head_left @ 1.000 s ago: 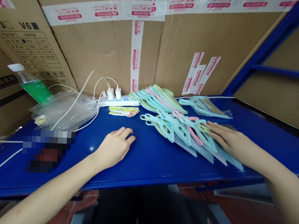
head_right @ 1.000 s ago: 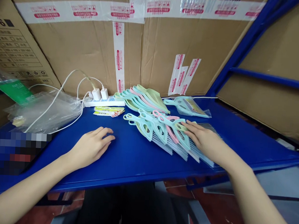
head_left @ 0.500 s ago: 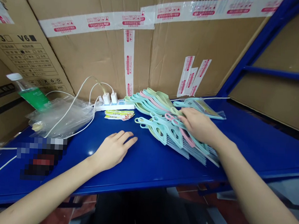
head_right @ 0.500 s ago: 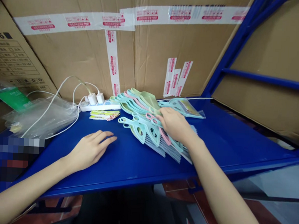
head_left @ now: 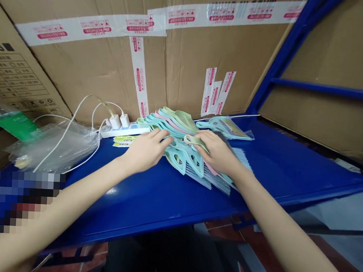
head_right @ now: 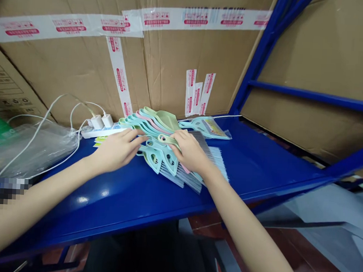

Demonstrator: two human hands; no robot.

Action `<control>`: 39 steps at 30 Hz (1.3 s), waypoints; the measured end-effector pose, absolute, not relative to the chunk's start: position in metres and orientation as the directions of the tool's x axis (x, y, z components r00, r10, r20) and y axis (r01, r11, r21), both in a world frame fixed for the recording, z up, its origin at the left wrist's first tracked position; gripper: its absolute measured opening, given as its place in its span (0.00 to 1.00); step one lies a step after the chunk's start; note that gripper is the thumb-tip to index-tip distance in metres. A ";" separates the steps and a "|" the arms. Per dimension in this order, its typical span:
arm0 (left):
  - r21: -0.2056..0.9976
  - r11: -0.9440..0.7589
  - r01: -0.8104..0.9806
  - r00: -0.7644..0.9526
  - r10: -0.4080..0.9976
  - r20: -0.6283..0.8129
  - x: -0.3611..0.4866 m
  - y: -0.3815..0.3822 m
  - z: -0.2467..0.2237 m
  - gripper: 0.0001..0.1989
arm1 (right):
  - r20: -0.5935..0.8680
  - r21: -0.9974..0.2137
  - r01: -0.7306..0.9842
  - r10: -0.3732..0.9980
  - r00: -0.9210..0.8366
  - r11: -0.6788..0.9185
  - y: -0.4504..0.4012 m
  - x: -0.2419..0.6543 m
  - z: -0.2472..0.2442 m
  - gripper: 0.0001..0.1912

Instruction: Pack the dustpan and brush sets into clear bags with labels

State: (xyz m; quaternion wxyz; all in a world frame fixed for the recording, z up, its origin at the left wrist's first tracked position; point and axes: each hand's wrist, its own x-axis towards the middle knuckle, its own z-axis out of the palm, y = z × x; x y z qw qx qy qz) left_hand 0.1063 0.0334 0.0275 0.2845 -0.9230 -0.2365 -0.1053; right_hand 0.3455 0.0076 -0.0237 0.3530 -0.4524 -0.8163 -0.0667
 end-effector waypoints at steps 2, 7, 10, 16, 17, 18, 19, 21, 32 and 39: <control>-0.458 -0.718 0.524 0.850 0.413 0.325 0.128 0.051 0.036 0.15 | 0.653 -0.205 0.771 0.671 -0.351 0.603 0.008 0.346 -0.024 0.07; -0.414 -0.807 0.421 0.907 0.386 0.169 0.173 0.093 0.042 0.16 | 0.676 -0.189 0.752 0.639 -0.366 0.631 0.009 0.348 -0.025 0.08; -0.415 -0.829 0.375 0.926 0.358 0.120 0.188 0.109 0.041 0.13 | 0.679 -0.186 0.746 0.633 -0.372 0.639 0.008 0.348 -0.024 0.08; -0.433 -0.815 0.385 0.922 0.356 0.150 0.197 0.118 0.041 0.12 | 0.685 -0.183 0.732 0.619 -0.384 0.657 0.008 0.349 -0.024 0.08; -0.434 -0.812 0.391 0.920 0.358 0.158 0.196 0.118 0.042 0.11 | 0.687 -0.181 0.730 0.616 -0.386 0.659 0.008 0.349 -0.024 0.08; -0.434 -0.808 0.398 0.917 0.361 0.169 0.195 0.118 0.043 0.10 | 0.689 -0.180 0.728 0.613 -0.387 0.662 0.008 0.349 -0.024 0.07; -0.435 -0.803 0.408 0.913 0.365 0.182 0.193 0.118 0.044 0.10 | 0.690 -0.179 0.726 0.610 -0.389 0.664 0.008 0.348 -0.024 0.07; -0.436 -0.792 0.428 0.904 0.373 0.211 0.187 0.117 0.048 0.10 | 0.690 -0.177 0.724 0.608 -0.391 0.667 0.008 0.348 -0.023 0.07; -0.492 -0.759 0.425 0.882 0.226 0.414 0.109 0.079 0.052 0.13 | 0.686 -0.190 0.713 0.610 -0.395 0.675 0.004 0.346 -0.019 0.06; -0.566 -0.723 0.397 0.891 0.157 0.425 0.037 0.020 0.028 0.16 | 0.674 -0.210 0.698 0.619 -0.404 0.685 0.003 0.345 -0.018 0.07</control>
